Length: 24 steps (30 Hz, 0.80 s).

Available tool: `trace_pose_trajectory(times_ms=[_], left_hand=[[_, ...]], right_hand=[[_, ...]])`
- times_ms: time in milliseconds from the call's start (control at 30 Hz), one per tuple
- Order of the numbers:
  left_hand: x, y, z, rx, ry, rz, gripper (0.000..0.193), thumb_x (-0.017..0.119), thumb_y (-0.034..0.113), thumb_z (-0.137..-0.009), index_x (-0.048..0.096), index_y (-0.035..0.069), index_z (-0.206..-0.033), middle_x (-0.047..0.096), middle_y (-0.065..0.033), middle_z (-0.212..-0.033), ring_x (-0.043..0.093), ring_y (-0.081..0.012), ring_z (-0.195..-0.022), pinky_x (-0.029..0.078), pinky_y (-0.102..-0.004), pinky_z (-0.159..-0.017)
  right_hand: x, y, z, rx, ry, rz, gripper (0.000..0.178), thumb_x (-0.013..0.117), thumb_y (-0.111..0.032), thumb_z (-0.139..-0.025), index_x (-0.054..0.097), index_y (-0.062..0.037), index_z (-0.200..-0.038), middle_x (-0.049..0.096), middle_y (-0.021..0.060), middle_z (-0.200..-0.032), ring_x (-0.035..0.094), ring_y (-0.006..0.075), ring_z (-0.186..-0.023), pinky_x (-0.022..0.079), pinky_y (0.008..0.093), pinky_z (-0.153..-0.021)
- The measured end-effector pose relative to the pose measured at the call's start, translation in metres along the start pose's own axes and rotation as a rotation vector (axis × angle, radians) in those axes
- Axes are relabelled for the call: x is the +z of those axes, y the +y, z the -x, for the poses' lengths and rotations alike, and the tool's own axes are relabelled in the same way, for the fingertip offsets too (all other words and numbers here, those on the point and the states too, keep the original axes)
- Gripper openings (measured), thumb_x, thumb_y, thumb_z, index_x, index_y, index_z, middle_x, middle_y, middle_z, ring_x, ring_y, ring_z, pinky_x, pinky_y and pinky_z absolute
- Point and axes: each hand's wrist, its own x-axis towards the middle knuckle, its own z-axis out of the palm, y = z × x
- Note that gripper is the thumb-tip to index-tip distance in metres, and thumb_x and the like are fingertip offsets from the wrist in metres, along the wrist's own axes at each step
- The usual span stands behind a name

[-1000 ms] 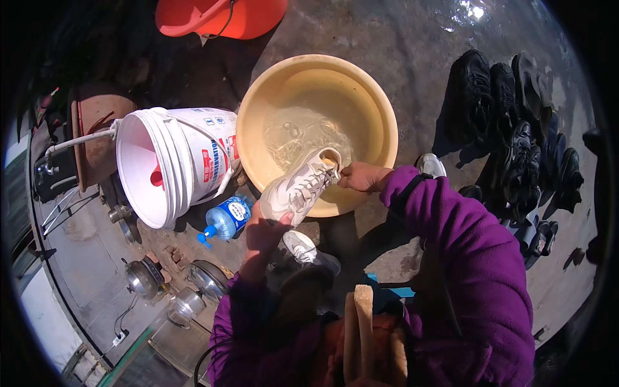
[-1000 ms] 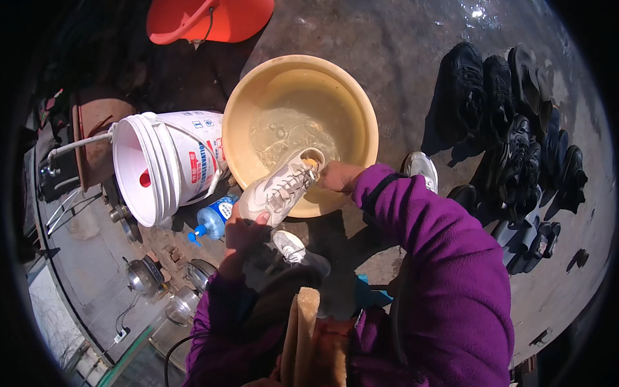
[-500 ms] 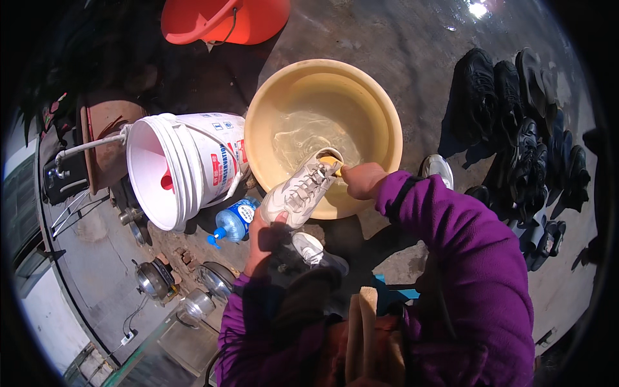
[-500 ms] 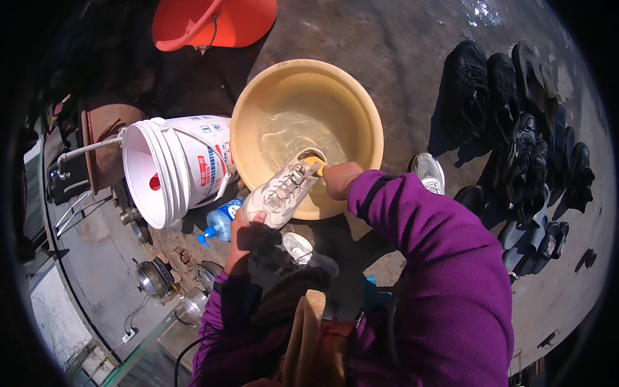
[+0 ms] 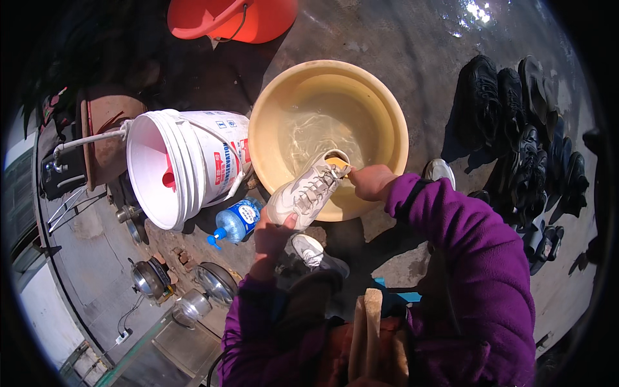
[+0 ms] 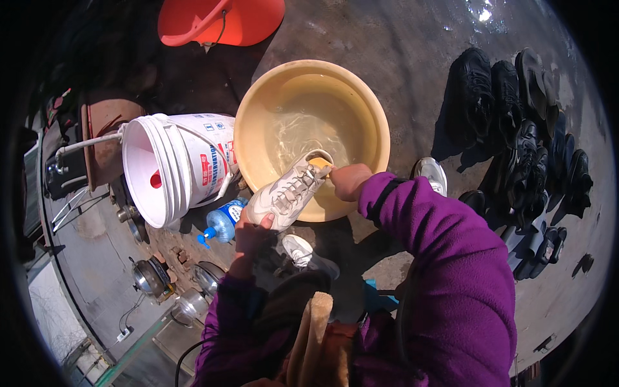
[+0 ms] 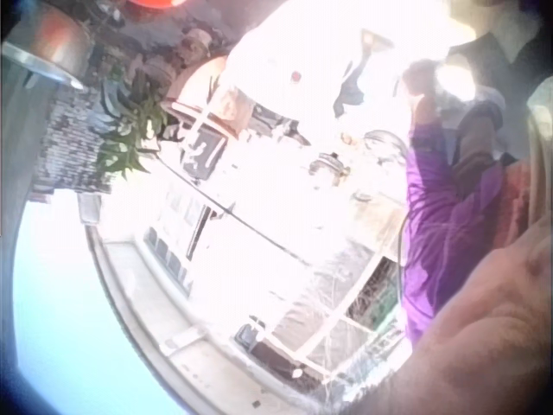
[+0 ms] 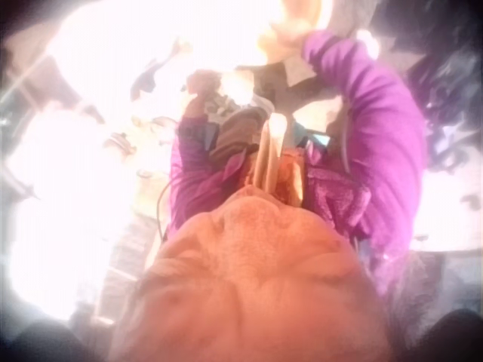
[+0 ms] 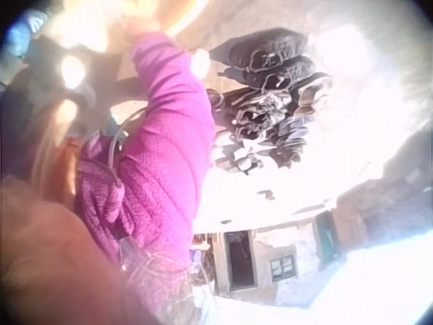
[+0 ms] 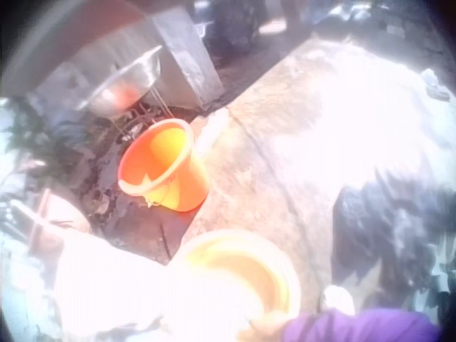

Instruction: The person scrubs a white sneaker with a yellow brush in a yellow basin of water, then places it on the floor among other shoes. The person repeats the process with a second white sneaker, scrubbing the exterior and interior before setting it down.

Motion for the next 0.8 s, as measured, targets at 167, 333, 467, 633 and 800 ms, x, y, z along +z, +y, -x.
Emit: trace_pose_trajectory(times_ms=[167,333,467,633,800], left_hand=[[0.004,-0.009,0.002,0.050,0.035,-0.221,0.066,0.081,0.030,-0.071,0.053,-0.002,-0.121,0.066,-0.0214,-0.106,0.067,-0.0344,-0.097,0.053,-0.0395,-0.082],[0.003,-0.027,-0.002,-0.032,0.026,-0.064,0.056,0.078,0.023,-0.077,0.055,-0.002,-0.121,0.068,-0.0192,-0.102,0.068,-0.0302,-0.095,0.054,-0.0378,-0.082],[0.002,-0.021,-0.002,0.012,0.045,0.002,0.057,0.078,0.023,-0.076,0.054,-0.001,-0.122,0.069,-0.0194,-0.102,0.069,-0.0294,-0.092,0.054,-0.0383,-0.081],[0.005,0.001,0.005,0.041,0.046,-0.261,0.069,0.082,0.030,-0.067,0.052,-0.001,-0.122,0.068,-0.0222,-0.101,0.068,-0.0341,-0.096,0.054,-0.0415,-0.080],[0.003,-0.005,0.000,-0.009,0.012,-0.062,0.064,0.080,0.026,-0.073,0.052,-0.002,-0.123,0.068,-0.0217,-0.103,0.068,-0.0304,-0.096,0.055,-0.0376,-0.080]], right_hand=[[-0.017,0.018,0.011,0.233,-0.324,-0.837,0.042,0.063,-0.029,-0.082,0.062,-0.0020,-0.115,0.060,0.0091,-0.066,0.061,0.0253,-0.059,0.049,0.0400,-0.053],[0.002,0.020,0.006,-0.149,0.151,0.017,0.041,0.056,-0.029,-0.088,0.059,-0.0117,-0.126,0.067,0.0154,-0.083,0.068,0.0330,-0.083,0.052,0.0443,-0.069],[0.004,0.010,0.003,0.020,0.050,0.152,0.039,0.050,-0.016,-0.088,0.058,-0.0112,-0.126,0.068,0.0132,-0.085,0.067,0.0320,-0.085,0.052,0.0453,-0.074],[-0.019,0.025,0.009,-0.353,-0.250,-0.415,0.036,0.058,-0.016,-0.083,0.064,-0.0103,-0.119,0.063,0.0100,-0.071,0.065,0.0254,-0.070,0.048,0.0341,-0.054],[-0.009,0.033,0.013,-0.030,-0.011,-0.469,0.039,0.062,-0.022,-0.084,0.061,-0.0107,-0.121,0.066,0.0130,-0.078,0.067,0.0307,-0.076,0.051,0.0402,-0.062]])
